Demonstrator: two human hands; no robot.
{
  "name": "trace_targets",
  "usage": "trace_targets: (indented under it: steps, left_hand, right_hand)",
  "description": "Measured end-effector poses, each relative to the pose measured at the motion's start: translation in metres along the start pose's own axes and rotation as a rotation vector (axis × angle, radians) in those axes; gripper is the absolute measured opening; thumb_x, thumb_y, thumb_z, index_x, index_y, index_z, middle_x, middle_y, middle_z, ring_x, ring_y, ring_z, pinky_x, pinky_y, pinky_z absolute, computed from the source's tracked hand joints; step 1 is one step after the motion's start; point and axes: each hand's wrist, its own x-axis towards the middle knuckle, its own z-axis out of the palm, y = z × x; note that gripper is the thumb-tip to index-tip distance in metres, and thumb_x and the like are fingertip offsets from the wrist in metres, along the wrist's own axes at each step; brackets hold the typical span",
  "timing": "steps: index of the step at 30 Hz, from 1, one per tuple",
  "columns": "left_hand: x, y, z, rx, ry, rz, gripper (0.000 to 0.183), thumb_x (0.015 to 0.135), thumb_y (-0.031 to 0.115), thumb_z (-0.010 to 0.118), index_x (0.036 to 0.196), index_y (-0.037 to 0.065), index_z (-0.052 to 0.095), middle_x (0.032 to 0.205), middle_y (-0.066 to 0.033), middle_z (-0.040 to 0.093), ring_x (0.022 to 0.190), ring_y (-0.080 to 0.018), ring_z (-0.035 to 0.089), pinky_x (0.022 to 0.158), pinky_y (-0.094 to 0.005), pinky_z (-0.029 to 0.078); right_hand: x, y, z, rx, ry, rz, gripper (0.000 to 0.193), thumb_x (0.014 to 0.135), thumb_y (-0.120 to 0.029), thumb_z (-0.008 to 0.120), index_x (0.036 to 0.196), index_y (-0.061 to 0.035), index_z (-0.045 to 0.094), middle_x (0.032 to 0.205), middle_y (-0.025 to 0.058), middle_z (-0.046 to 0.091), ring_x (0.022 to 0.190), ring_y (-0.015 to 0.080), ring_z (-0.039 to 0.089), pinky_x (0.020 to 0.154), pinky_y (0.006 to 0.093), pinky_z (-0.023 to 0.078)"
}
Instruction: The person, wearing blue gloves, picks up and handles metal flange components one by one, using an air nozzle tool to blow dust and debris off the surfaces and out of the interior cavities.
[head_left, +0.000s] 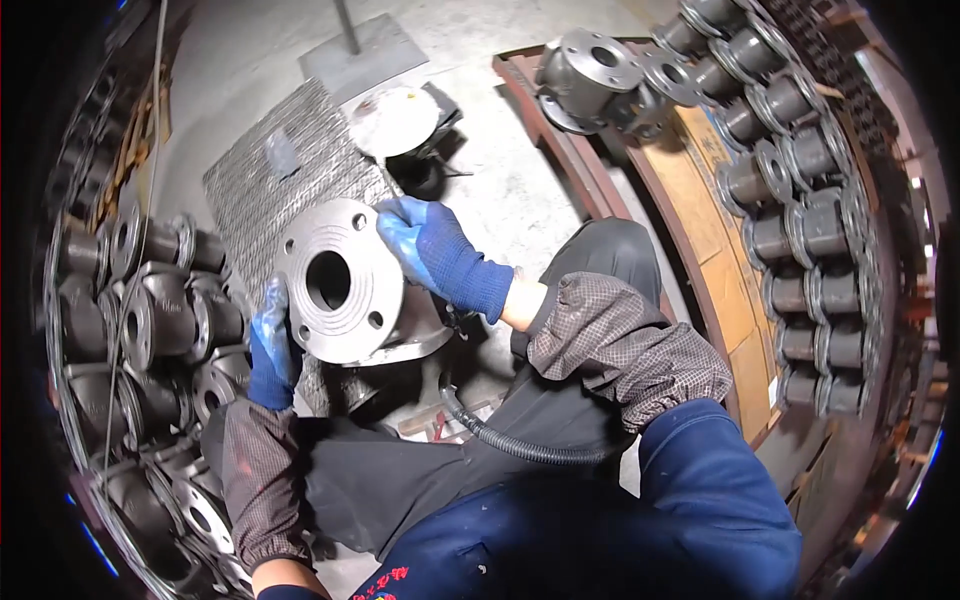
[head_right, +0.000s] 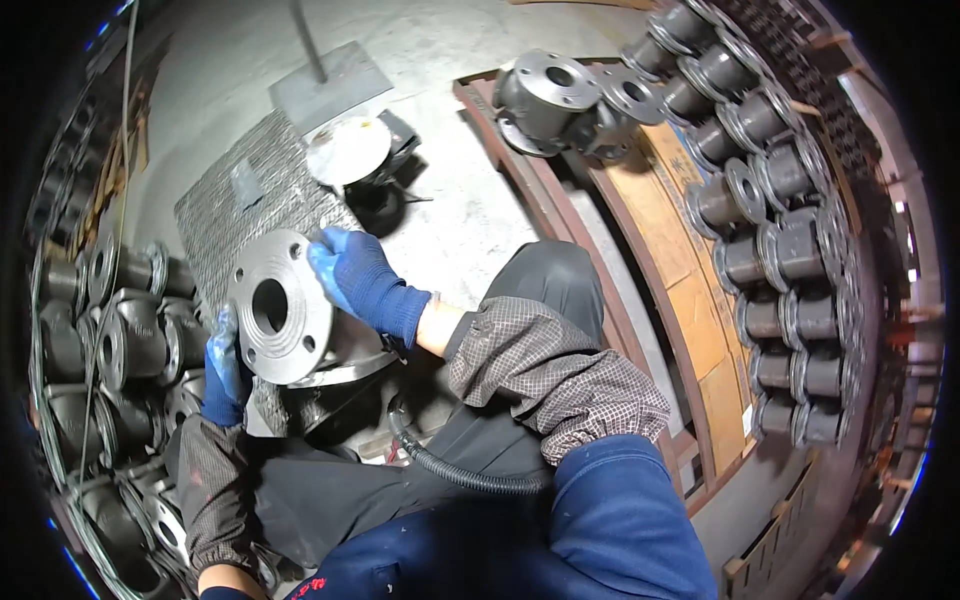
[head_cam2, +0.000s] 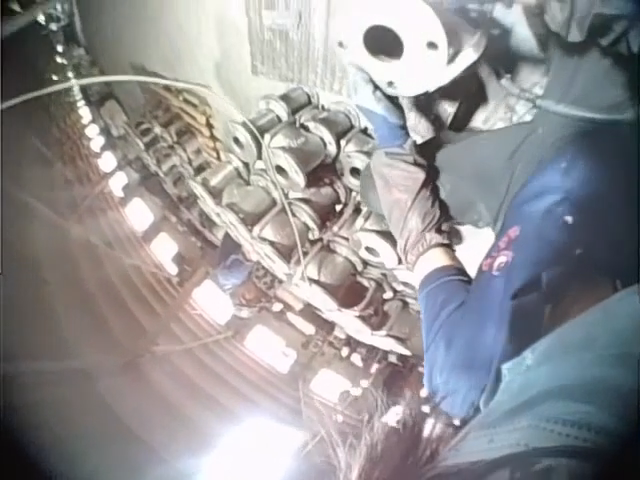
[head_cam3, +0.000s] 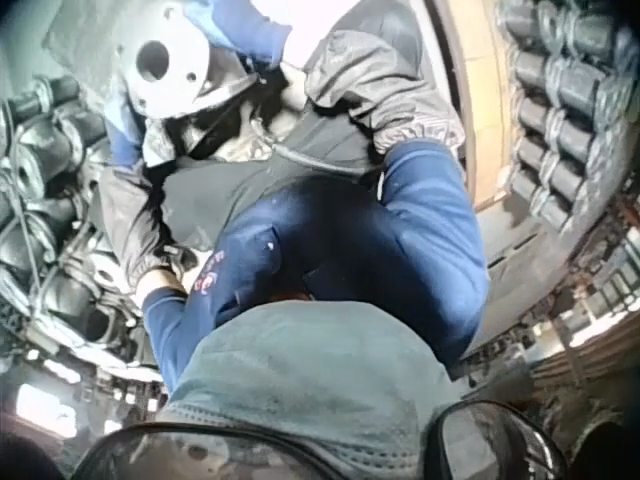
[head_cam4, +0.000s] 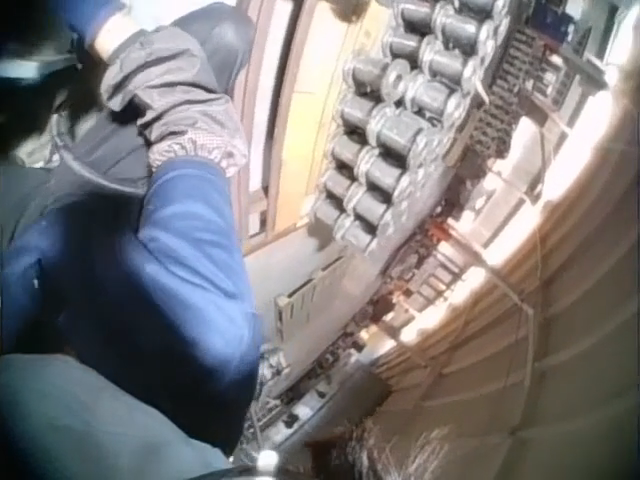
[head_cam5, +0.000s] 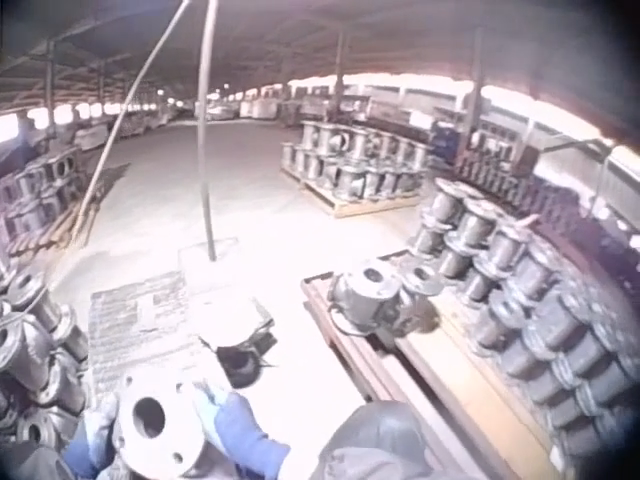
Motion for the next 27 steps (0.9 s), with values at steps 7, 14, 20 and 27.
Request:
trace_targets:
  steps: [7, 14, 20, 27]
  left_hand:
    - [0.009, 0.056, 0.071, 0.393, 0.026, 0.538, 0.047, 0.096, 0.029, 0.041, 0.118, -0.012, 0.049, 0.107, -0.0223, 0.060, 0.098, -0.0288, 0.060, 0.085, -0.0347, 0.046]
    - [0.089, 0.127, 0.221, 0.145, -0.238, 0.141, 0.044, 0.097, 0.033, 0.037, 0.099, -0.006, 0.057, 0.077, -0.0017, 0.056, 0.063, -0.0103, 0.050, 0.053, -0.0249, 0.041]
    - [0.165, 0.179, 0.399, -0.195, -0.602, 0.119, 0.038, 0.092, 0.041, 0.051, 0.082, 0.004, 0.054, 0.066, 0.0012, 0.046, 0.055, -0.0093, 0.048, 0.053, -0.0236, 0.043]
    - [0.221, 0.112, 0.570, -0.359, -0.654, 0.019, 0.031, 0.087, 0.026, 0.060, 0.102, -0.002, 0.063, 0.072, -0.0051, 0.062, 0.057, -0.0103, 0.053, 0.054, -0.0250, 0.046]
  right_hand:
    - [-0.018, 0.030, -0.062, 0.266, 0.239, 0.027, 0.018, 0.085, -0.016, 0.057, 0.092, 0.0001, 0.063, 0.073, 0.0126, 0.064, 0.068, 0.0168, 0.059, 0.064, 0.0304, 0.047]
    - [-0.050, 0.022, -0.224, -0.614, 0.703, -0.478, 0.023, 0.086, -0.015, 0.052, 0.070, 0.0007, 0.053, 0.056, 0.0049, 0.046, 0.054, 0.0102, 0.043, 0.051, 0.0310, 0.039]
    - [-0.087, 0.010, -0.369, -0.248, 1.008, -0.111, 0.022, 0.088, -0.017, 0.053, 0.092, 0.0019, 0.066, 0.073, 0.0071, 0.063, 0.066, 0.0082, 0.054, 0.060, 0.0267, 0.044]
    - [-0.072, 0.134, -0.493, 0.037, 1.471, -0.217, 0.024, 0.088, -0.017, 0.058, 0.099, 0.0026, 0.066, 0.091, 0.0035, 0.065, 0.079, 0.0104, 0.055, 0.075, 0.0244, 0.044]
